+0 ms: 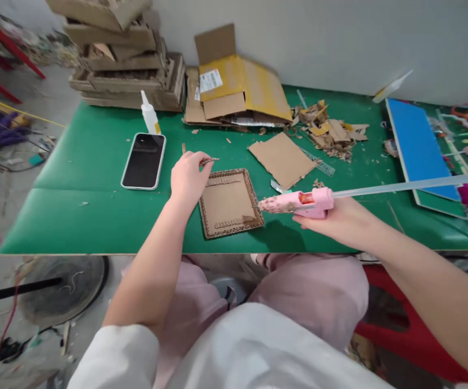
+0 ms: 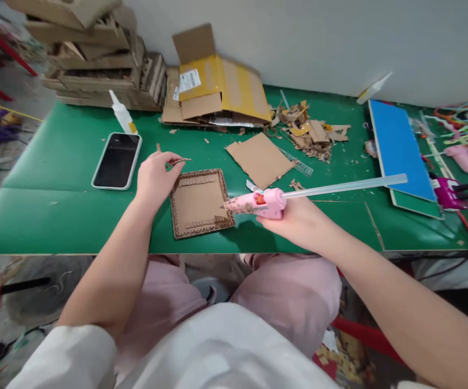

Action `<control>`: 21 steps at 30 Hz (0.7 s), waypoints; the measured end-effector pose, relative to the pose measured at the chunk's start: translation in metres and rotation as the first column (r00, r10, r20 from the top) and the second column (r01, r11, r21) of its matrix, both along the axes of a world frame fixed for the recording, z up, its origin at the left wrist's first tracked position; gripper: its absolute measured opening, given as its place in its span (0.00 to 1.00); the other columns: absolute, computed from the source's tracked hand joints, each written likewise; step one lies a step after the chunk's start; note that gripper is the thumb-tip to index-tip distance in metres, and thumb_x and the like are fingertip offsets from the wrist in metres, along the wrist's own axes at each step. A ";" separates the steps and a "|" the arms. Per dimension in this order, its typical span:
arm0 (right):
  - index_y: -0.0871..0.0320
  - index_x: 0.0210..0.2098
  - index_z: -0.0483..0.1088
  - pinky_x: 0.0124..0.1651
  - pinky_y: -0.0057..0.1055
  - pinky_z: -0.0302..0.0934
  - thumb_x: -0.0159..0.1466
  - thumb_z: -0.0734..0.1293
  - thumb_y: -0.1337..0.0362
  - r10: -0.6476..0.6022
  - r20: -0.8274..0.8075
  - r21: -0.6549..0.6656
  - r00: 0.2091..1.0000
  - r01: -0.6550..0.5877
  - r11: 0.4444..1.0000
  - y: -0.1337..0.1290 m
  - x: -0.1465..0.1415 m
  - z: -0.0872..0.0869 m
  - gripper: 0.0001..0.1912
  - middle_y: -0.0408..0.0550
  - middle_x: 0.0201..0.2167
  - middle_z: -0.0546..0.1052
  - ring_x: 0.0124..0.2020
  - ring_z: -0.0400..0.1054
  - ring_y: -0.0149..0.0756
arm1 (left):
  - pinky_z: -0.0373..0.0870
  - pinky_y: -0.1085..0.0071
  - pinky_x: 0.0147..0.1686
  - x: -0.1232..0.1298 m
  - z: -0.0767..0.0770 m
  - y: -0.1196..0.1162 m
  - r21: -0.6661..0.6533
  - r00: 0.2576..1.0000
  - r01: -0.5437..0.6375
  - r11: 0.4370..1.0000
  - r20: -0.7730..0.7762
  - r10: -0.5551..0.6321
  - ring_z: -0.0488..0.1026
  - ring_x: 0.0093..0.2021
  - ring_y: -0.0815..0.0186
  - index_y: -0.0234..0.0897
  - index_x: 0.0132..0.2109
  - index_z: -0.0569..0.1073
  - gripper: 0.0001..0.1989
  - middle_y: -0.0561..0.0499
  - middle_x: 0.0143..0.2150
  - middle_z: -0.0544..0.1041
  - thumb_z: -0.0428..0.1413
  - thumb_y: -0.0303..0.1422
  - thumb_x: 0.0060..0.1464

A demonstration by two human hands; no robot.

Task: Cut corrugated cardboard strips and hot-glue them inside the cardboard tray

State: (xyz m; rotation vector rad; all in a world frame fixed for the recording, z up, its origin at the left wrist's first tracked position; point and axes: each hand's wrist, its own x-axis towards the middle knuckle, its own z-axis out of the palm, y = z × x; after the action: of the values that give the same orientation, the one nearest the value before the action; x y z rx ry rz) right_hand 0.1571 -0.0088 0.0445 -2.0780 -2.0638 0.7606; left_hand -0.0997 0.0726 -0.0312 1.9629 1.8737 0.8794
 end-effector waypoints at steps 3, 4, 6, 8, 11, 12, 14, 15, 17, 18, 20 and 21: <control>0.54 0.22 0.69 0.21 0.26 0.54 0.49 0.65 0.63 0.169 0.058 0.017 0.984 -0.170 0.985 0.002 -0.001 -0.006 0.03 0.39 0.17 0.72 0.20 0.67 0.33 | 0.65 0.67 0.36 0.001 -0.001 -0.001 -0.012 0.998 0.032 0.999 -0.056 -0.032 0.71 0.37 0.61 0.39 0.39 0.77 0.09 0.46 0.38 0.75 0.53 0.33 0.53; 0.54 0.22 0.68 0.20 0.26 0.53 0.49 0.64 0.63 0.198 0.092 0.021 0.976 -0.201 0.979 0.002 0.000 -0.007 0.03 0.38 0.16 0.71 0.19 0.65 0.32 | 0.66 0.67 0.36 0.002 -0.001 0.000 -0.025 0.997 0.042 0.999 -0.060 -0.044 0.71 0.37 0.61 0.39 0.38 0.77 0.09 0.47 0.38 0.75 0.53 0.33 0.53; 0.54 0.22 0.66 0.19 0.26 0.50 0.49 0.63 0.64 0.239 0.162 0.031 0.957 -0.247 0.968 0.003 0.003 -0.008 0.01 0.38 0.15 0.70 0.16 0.63 0.30 | 0.66 0.66 0.38 0.003 0.000 0.001 -0.046 0.996 0.054 0.997 -0.062 -0.057 0.71 0.37 0.61 0.39 0.38 0.77 0.09 0.47 0.38 0.75 0.54 0.34 0.53; 0.54 0.20 0.62 0.18 0.26 0.48 0.49 0.62 0.65 0.289 0.213 0.034 0.933 -0.303 0.952 0.004 0.005 -0.007 0.03 0.37 0.14 0.68 0.14 0.59 0.29 | 0.66 0.65 0.39 0.005 0.001 0.002 -0.061 0.996 0.059 0.996 -0.061 -0.062 0.71 0.37 0.61 0.39 0.37 0.78 0.09 0.47 0.37 0.75 0.54 0.34 0.52; 0.55 0.17 0.55 0.16 0.27 0.44 0.50 0.60 0.66 0.368 0.246 0.067 0.897 -0.394 0.917 0.006 0.004 -0.005 0.08 0.38 0.11 0.62 0.12 0.53 0.27 | 0.67 0.65 0.41 0.006 0.002 0.002 -0.098 0.995 0.090 0.991 -0.044 -0.095 0.71 0.38 0.61 0.38 0.38 0.78 0.10 0.47 0.37 0.75 0.54 0.34 0.53; 0.55 0.16 0.54 0.16 0.27 0.43 0.50 0.60 0.66 0.378 0.248 0.079 0.892 -0.408 0.910 0.006 0.004 -0.006 0.09 0.37 0.11 0.61 0.12 0.52 0.26 | 0.67 0.65 0.41 0.007 0.002 0.002 -0.109 0.993 0.103 0.989 -0.041 -0.108 0.71 0.39 0.60 0.37 0.38 0.78 0.10 0.47 0.38 0.75 0.54 0.34 0.53; 0.55 0.15 0.53 0.15 0.26 0.42 0.50 0.60 0.67 0.380 0.246 0.094 0.892 -0.412 0.906 0.006 0.003 -0.008 0.10 0.37 0.10 0.58 0.12 0.50 0.25 | 0.66 0.64 0.41 0.007 0.001 0.002 -0.126 0.991 0.122 0.984 -0.046 -0.129 0.71 0.39 0.60 0.38 0.38 0.78 0.10 0.47 0.38 0.75 0.53 0.34 0.53; 0.55 0.15 0.53 0.16 0.26 0.42 0.49 0.60 0.67 0.379 0.242 0.099 0.893 -0.411 0.906 0.006 0.003 -0.009 0.10 0.38 0.10 0.57 0.12 0.51 0.25 | 0.66 0.64 0.42 0.007 0.000 0.002 -0.132 0.989 0.127 0.983 -0.053 -0.135 0.71 0.39 0.60 0.38 0.38 0.78 0.10 0.47 0.38 0.75 0.53 0.34 0.53; 0.55 0.14 0.53 0.16 0.26 0.42 0.49 0.60 0.66 0.383 0.231 0.109 0.894 -0.415 0.903 0.006 0.004 -0.012 0.11 0.38 0.10 0.55 0.12 0.51 0.25 | 0.66 0.64 0.42 0.008 -0.001 0.003 -0.141 0.988 0.131 0.981 -0.065 -0.141 0.70 0.39 0.60 0.38 0.38 0.78 0.10 0.47 0.37 0.75 0.53 0.34 0.53; 0.55 0.14 0.53 0.16 0.26 0.42 0.48 0.60 0.66 0.388 0.225 0.118 0.894 -0.420 0.900 0.006 0.004 -0.013 0.11 0.39 0.09 0.55 0.12 0.50 0.26 | 0.66 0.64 0.42 0.008 -0.001 0.003 -0.145 0.988 0.128 0.981 -0.068 -0.139 0.70 0.39 0.59 0.39 0.38 0.78 0.09 0.48 0.37 0.75 0.53 0.34 0.53; 0.55 0.14 0.53 0.15 0.27 0.41 0.49 0.60 0.66 0.397 0.219 0.140 0.891 -0.431 0.891 0.007 0.004 -0.015 0.11 0.39 0.09 0.54 0.12 0.49 0.26 | 0.65 0.63 0.43 0.009 -0.002 0.004 -0.155 0.989 0.124 0.980 -0.065 -0.135 0.70 0.40 0.59 0.39 0.38 0.78 0.09 0.48 0.37 0.74 0.54 0.34 0.53; 0.55 0.15 0.53 0.15 0.28 0.40 0.49 0.60 0.67 0.402 0.221 0.150 0.888 -0.439 0.886 0.007 0.004 -0.015 0.11 0.39 0.09 0.54 0.11 0.48 0.26 | 0.65 0.63 0.44 0.009 -0.002 0.004 -0.159 0.989 0.123 0.980 -0.062 -0.135 0.70 0.40 0.58 0.39 0.38 0.78 0.09 0.48 0.37 0.74 0.54 0.34 0.53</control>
State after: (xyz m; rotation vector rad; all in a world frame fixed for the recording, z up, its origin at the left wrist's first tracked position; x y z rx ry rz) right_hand 0.1608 -0.0018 0.0297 -1.6649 -2.6207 0.3910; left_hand -0.0909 0.0764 -0.0328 2.0186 1.7711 0.6138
